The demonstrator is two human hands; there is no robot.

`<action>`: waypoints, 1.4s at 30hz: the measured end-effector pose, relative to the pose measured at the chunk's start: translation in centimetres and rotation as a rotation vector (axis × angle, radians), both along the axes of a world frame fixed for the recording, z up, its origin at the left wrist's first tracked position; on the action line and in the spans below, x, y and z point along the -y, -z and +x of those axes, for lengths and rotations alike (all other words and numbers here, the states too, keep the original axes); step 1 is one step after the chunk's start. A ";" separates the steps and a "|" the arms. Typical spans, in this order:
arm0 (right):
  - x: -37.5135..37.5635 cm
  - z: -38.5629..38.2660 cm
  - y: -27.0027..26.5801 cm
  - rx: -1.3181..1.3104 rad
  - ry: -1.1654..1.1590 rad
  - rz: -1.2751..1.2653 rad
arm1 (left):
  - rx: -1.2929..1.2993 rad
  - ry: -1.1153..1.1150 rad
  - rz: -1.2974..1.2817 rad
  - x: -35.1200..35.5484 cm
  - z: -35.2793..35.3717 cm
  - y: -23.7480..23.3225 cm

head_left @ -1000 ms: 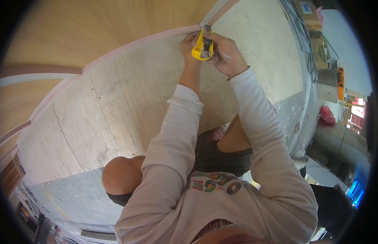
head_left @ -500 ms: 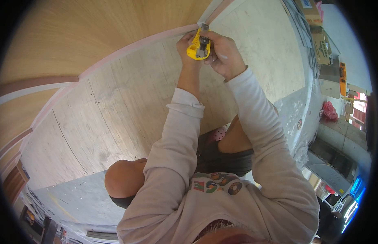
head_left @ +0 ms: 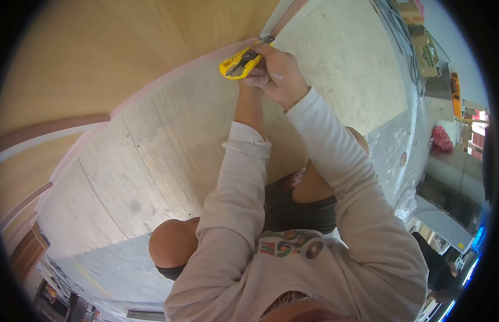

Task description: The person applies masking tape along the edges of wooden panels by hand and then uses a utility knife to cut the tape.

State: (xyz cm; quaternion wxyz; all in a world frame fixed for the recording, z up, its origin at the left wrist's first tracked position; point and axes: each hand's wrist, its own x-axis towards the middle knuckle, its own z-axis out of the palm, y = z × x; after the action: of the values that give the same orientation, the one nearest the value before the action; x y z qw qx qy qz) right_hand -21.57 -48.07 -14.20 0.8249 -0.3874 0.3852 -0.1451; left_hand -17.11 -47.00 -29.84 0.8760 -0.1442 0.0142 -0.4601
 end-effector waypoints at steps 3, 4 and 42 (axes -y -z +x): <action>0.2 0.3 0.5 -0.064 -0.001 -0.011 | -0.255 -0.009 -0.092 0.2 -0.2 -0.2; 0.3 0.3 0.7 -0.043 0.006 -0.009 | -0.144 -0.010 0.105 0.1 -0.1 -0.1; -4.6 1.7 -0.5 -0.305 -0.908 -1.335 | 0.660 -0.365 1.181 -2.0 1.3 4.5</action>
State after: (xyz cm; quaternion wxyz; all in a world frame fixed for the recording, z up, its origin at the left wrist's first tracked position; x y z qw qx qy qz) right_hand -19.87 -43.46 -13.70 0.3377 -0.9302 0.1312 0.0586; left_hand -15.83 -45.02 -34.30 0.8296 0.5029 -0.0293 -0.2409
